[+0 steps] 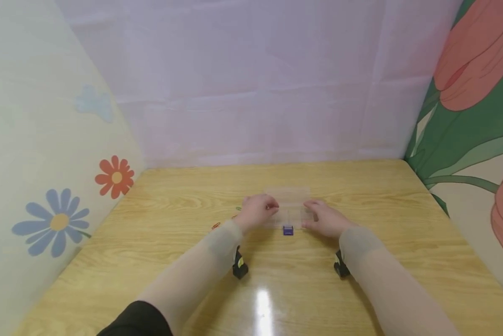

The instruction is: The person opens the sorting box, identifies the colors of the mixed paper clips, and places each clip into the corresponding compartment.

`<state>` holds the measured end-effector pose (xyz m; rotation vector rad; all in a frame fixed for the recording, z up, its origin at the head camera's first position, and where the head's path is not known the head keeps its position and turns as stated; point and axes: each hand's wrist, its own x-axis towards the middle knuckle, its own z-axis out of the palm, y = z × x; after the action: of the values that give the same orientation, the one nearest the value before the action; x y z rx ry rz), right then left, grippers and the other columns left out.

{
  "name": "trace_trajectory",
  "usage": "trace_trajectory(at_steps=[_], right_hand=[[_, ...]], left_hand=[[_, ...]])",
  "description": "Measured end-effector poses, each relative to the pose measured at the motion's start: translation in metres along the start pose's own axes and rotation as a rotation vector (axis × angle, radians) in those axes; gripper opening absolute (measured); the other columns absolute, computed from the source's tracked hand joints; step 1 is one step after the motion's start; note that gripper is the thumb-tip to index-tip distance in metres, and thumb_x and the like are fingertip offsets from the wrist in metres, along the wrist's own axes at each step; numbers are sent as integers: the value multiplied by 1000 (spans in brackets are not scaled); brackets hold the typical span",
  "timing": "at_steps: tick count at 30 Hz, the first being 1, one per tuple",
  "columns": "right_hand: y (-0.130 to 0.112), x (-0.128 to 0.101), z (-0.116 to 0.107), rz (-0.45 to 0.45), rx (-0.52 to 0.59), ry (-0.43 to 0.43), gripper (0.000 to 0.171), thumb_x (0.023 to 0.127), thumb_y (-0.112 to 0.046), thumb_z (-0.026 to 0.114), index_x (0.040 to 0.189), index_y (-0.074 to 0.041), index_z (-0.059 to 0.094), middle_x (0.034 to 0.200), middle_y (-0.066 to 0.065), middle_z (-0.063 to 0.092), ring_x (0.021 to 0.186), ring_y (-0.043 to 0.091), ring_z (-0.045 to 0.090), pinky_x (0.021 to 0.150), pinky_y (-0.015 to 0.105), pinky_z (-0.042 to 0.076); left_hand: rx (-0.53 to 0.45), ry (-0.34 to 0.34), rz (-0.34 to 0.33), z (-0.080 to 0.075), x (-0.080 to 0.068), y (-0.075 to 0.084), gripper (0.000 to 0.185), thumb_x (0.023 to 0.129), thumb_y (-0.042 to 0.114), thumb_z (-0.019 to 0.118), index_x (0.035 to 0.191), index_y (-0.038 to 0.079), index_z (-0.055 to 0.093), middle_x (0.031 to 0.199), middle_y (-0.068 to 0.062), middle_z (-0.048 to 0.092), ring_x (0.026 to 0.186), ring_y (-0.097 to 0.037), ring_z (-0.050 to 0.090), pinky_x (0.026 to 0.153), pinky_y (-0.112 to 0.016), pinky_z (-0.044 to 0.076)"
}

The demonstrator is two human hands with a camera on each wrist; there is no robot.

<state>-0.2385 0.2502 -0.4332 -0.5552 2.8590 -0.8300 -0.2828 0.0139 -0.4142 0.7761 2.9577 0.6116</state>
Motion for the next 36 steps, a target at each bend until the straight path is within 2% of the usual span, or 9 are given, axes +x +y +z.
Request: trace_trajectory(at_steps=[5,18,25,30,33,36], right_hand=[[2,1,2,4,-4,-10,74,91,-39,64,146,0,34,149,28,28,133,49,30,105,62,23],[2,0,2,-13,4,1,72,91,-34,65,144,4,35,148,31,28,132,51,30,106,62,22],[5,0,2,11,20,-24,75,91,-41,63,146,0,33,150,28,25,134,50,28,105,64,21],[6,0,2,13,18,-25,75,91,-43,63,146,0,33,150,29,25,133,51,28,105,64,21],[6,1,2,14,18,-26,75,91,-42,63,146,0,33,150,28,25,133,50,28,105,64,22],[6,1,2,14,17,-29,76,91,-43,62,147,0,32,150,28,25,133,51,28,104,64,22]], left_hand=[[-43,5,-10,-7,-6,-11,16,94,27,63,106,19,69,106,6,67,100,-13,57,92,-38,31],[-55,56,-48,-13,-20,-39,15,93,26,64,103,17,70,101,5,68,98,-15,59,91,-42,32],[-66,78,-60,-16,-28,-52,16,94,25,63,104,16,70,101,4,68,96,-15,59,92,-45,31],[-123,83,-74,-20,-35,-63,18,94,25,62,106,14,69,91,7,68,90,-14,60,94,-47,28],[-152,84,-90,-21,-39,-70,19,95,26,62,108,14,69,94,6,68,91,-16,60,96,-50,27],[-179,84,-120,-23,-44,-75,21,95,27,62,110,14,68,105,2,67,98,-19,58,98,-51,29]])
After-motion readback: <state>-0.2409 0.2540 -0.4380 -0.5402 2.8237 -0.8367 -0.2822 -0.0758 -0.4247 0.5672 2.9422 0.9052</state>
